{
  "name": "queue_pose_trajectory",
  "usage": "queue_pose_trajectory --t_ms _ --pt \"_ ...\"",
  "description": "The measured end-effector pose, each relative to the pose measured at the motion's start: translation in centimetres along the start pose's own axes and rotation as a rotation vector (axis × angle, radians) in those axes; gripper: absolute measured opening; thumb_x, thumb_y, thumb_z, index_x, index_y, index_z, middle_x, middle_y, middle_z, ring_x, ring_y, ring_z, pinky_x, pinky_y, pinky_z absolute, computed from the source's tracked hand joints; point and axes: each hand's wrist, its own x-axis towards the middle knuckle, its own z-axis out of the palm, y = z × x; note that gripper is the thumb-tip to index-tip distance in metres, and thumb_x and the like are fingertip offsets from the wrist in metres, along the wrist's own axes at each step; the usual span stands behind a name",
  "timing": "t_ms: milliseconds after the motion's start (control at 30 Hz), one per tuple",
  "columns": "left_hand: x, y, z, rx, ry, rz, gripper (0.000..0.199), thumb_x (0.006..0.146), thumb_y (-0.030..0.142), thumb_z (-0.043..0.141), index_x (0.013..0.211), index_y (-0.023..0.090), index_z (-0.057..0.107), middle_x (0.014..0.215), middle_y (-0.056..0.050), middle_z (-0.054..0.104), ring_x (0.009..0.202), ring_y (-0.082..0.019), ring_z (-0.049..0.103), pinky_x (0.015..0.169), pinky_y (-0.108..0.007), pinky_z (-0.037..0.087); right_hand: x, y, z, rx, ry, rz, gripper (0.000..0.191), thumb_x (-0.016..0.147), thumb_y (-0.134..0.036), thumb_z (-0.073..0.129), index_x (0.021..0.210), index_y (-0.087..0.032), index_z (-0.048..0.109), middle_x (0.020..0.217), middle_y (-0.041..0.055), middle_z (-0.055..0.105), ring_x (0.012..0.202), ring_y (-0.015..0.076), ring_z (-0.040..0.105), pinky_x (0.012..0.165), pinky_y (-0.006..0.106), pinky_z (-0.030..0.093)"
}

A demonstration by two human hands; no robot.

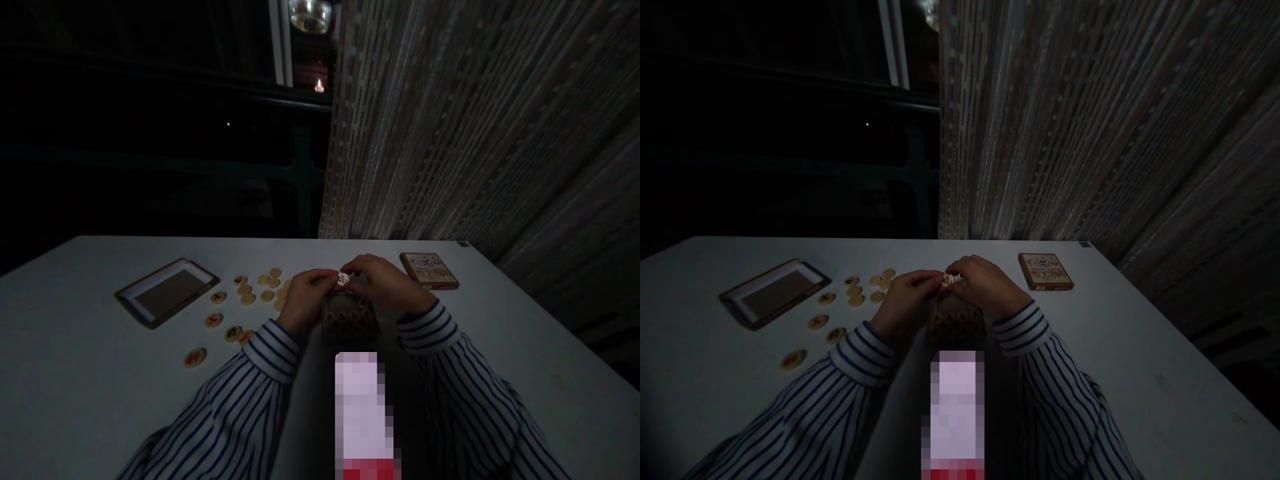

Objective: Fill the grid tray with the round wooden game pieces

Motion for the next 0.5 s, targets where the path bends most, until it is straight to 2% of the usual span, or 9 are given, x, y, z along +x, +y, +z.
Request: queue_pose_trajectory --t_ms 500 --pt "-0.12 0.05 0.2 0.056 -0.006 0.034 0.02 0.064 0.028 0.065 0.076 0.013 0.067 0.073 -0.005 0.069 0.07 -0.017 0.063 0.071 -0.031 0.05 -0.11 -0.28 -0.16 -0.082 -0.023 -0.013 0.026 0.081 -0.031 0.051 0.101 -0.018 0.061 0.092 0.0068 0.063 0.088 0.0195 0.054 0.076 0.031 0.039"
